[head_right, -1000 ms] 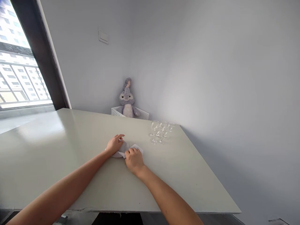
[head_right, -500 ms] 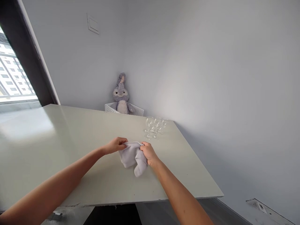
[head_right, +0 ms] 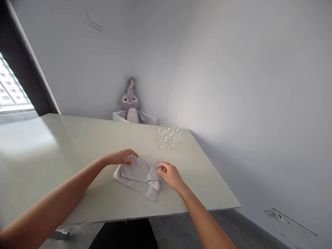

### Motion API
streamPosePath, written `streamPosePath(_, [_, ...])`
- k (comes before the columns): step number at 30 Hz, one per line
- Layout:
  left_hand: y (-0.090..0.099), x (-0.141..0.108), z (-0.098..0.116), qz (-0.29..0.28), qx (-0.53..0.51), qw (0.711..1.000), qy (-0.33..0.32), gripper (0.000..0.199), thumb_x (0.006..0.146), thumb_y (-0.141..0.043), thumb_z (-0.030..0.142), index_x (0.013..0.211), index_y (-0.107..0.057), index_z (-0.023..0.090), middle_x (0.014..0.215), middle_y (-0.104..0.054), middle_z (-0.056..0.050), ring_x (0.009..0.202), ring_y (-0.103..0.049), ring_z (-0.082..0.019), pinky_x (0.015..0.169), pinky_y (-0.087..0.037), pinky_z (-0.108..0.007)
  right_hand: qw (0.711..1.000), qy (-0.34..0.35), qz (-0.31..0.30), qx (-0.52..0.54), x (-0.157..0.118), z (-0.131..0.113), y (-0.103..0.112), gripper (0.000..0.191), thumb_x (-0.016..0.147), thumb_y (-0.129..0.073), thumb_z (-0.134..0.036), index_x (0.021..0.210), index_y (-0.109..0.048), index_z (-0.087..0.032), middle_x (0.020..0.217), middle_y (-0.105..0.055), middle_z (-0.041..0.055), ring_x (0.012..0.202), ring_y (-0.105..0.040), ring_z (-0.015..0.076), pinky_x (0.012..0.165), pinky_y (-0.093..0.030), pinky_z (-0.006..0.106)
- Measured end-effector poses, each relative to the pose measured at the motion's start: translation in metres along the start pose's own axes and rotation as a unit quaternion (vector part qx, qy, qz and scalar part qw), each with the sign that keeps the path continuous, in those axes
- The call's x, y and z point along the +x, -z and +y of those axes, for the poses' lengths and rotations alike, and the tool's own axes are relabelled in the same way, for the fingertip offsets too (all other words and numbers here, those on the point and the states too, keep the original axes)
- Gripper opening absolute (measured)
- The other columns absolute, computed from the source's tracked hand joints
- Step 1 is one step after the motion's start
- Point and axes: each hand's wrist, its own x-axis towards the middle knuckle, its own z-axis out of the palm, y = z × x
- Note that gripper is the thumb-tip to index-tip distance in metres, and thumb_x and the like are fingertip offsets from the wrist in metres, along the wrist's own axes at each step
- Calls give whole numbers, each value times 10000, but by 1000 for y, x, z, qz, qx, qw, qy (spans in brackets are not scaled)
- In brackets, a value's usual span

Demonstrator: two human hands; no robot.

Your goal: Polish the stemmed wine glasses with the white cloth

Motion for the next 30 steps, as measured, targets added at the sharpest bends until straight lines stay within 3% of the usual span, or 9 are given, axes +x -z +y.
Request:
streamPosePath(5, [10,-10,12,18,106,994,-31,301,565,-688,405,831,-653,268,1120,-494,-23,1033,-457,-232,807,-375,-277,983,147,-35,-100,-21,-20,-21,338,774,-520,-176,1080,-588,-302,965,-557,31,855,-539,171,706,-463,288])
streamPosePath(7, [9,-14,20,-23,128,991,-42,274,576,-679,409,802,-637,260,998,-538,-12,946,-494,-209,744,-379,-262,978,156,-39,-130,-20,-21,-31,386,768,-496,-121,1096,-588,-303,947,-557,32,862,-544,171,711,-465,288])
streamPosePath(11, [-5,-15,29,-131,173,976,-37,291,550,-680,381,803,-608,256,892,-570,3,801,-514,-191,595,-350,-238,985,129,-25,-113,-10,-16,-41,327,767,-462,-116,969,-655,-285,886,-571,19,772,-563,149,667,-451,268])
streamPosePath(17, [-15,-9,19,-111,203,972,-50,173,602,-555,242,768,-603,243,878,-578,-11,779,-517,-180,566,-343,-233,998,11,56,19,-4,13,-20,265,791,-395,-189,872,-646,-216,785,-607,16,622,-553,136,581,-440,255])
streamPosePath(21, [-14,-7,16,-97,184,976,-63,168,605,-472,174,710,-590,233,813,-590,4,725,-517,-158,588,-353,-235,992,-47,88,-79,-11,36,1,302,766,-447,-184,1011,-616,-236,926,-606,47,728,-580,178,618,-468,300])
streamPosePath(24, [-12,-7,16,-79,142,986,-36,172,597,-451,164,700,-574,228,760,-580,12,662,-492,-145,540,-332,-227,976,67,86,-188,-19,37,5,523,716,-477,-76,1193,-523,-286,1151,-525,74,1032,-501,236,783,-458,368])
streamPosePath(26, [-11,-8,15,-67,114,991,-24,163,597,-446,160,697,-558,223,729,-562,16,629,-467,-137,512,-308,-223,963,160,61,-206,-23,32,1,562,714,-473,-29,1195,-522,-316,1219,-490,64,1143,-420,241,876,-415,406])
streamPosePath(28, [-10,-8,14,-56,101,993,-26,140,603,-439,157,686,-536,214,701,-541,18,609,-445,-130,500,-292,-222,960,211,45,-180,-24,26,-4,463,738,-483,-41,1089,-601,-320,1210,-506,56,1148,-418,242,890,-404,425])
streamPosePath(30, [-9,-6,14,-29,99,994,-32,136,616,-422,155,694,-520,210,695,-532,21,603,-432,-126,500,-290,-222,971,208,44,-106,-23,22,-7,300,782,-502,-120,971,-657,-294,1158,-544,65,1115,-449,243,846,-434,409])
